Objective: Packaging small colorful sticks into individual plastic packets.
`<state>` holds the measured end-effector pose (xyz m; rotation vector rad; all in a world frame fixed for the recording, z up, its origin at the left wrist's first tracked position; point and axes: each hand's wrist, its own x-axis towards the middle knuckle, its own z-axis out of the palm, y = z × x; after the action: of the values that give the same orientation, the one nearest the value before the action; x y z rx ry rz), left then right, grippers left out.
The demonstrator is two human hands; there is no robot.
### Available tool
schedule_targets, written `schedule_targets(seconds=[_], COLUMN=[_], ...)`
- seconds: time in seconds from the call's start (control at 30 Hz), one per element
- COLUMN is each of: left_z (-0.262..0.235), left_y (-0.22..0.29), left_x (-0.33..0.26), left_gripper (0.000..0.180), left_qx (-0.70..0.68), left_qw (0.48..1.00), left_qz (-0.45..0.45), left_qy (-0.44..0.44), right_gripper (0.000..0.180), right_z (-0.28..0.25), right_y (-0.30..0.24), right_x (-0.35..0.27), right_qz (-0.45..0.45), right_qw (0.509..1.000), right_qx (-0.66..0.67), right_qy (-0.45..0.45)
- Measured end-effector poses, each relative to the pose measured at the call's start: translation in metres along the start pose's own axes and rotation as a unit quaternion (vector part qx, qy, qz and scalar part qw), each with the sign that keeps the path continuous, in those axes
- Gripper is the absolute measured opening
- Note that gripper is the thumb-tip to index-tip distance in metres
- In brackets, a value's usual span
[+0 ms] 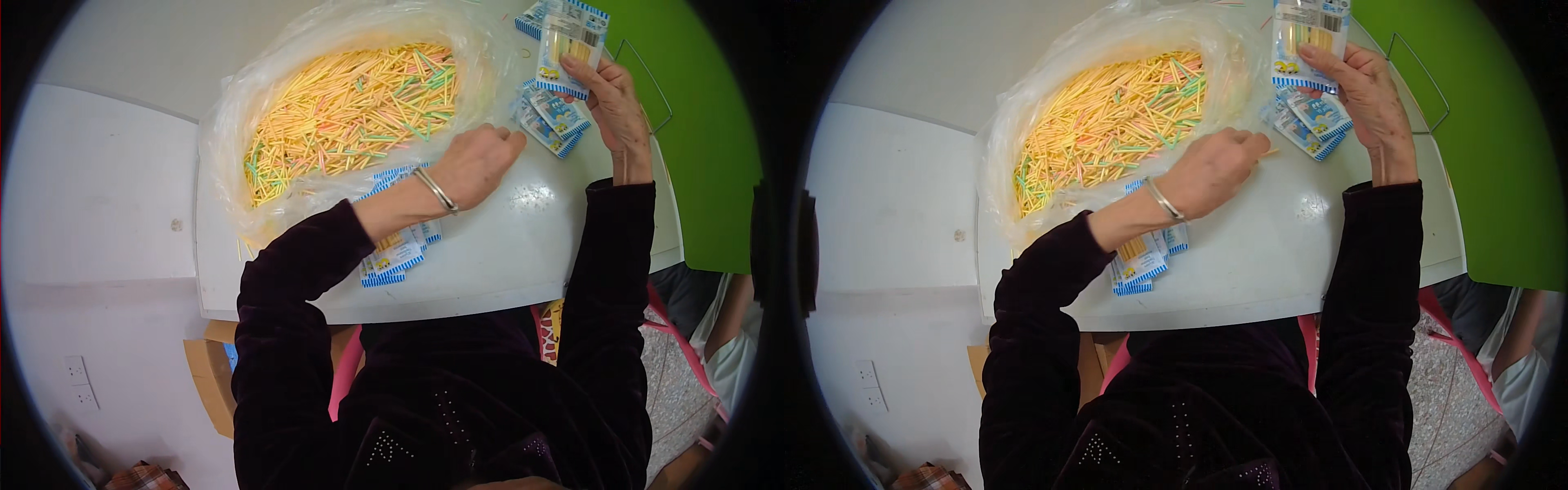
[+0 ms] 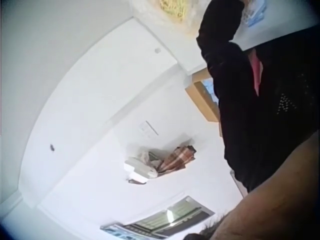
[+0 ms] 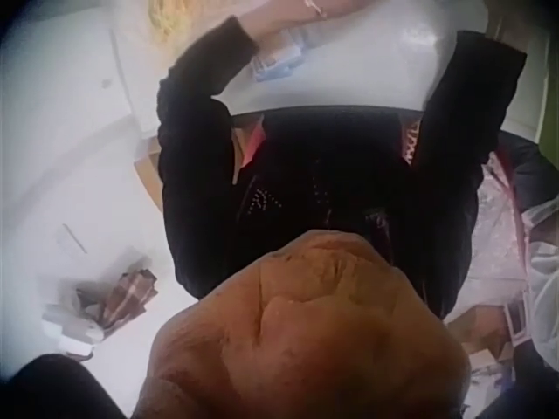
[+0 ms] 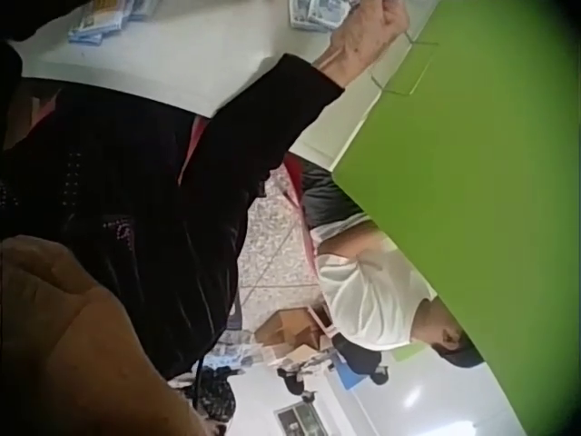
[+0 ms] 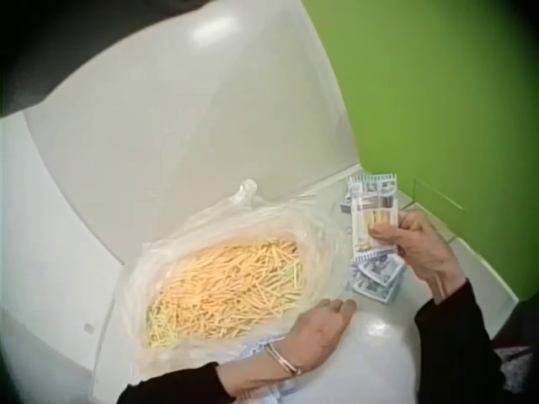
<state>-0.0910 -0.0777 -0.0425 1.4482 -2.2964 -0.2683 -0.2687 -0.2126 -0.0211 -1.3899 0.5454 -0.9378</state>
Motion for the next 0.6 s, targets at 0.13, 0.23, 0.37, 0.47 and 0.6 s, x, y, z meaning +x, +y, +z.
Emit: schedule_targets(seconds=[0.13, 0.23, 0.37, 0.47, 0.6], left_z=[0.020, 0.018, -0.008, -0.053, -0.100], left_y=[0.002, 0.002, 0.003, -0.009, -0.017], left_x=[0.008, 0.011, 0.014, 0.015, 0.004], left_gripper=[0.021, 0.022, 0.025, 0.029, 0.030], left_qx=[0.184, 0.155, -0.008, -0.320, -0.444], left_qw=[0.983, 0.988, 0.999, 0.936, 0.863], left_qz=[0.026, 0.015, -0.014, -0.108, -0.116], left_qy=[-0.016, -0.010, 0.038, 0.099, 0.210], right_gripper=[0.027, 0.027, 0.026, 0.025, 0.023], right_z=[0.004, 0.006, 0.006, 0.012, 0.038], right_y=[0.004, 0.003, 0.001, -0.001, 0.005], right_x=[0.001, 0.001, -0.001, -0.002, -0.005], right_qz=[0.008, 0.018, 0.028, 0.044, 0.090], right_qw=[1.000, 1.000, 0.999, 0.999, 0.990], right_qx=[0.009, 0.015, 0.026, 0.021, -0.009], right_qy=[-0.006, 0.003, -0.003, -0.022, -0.110])
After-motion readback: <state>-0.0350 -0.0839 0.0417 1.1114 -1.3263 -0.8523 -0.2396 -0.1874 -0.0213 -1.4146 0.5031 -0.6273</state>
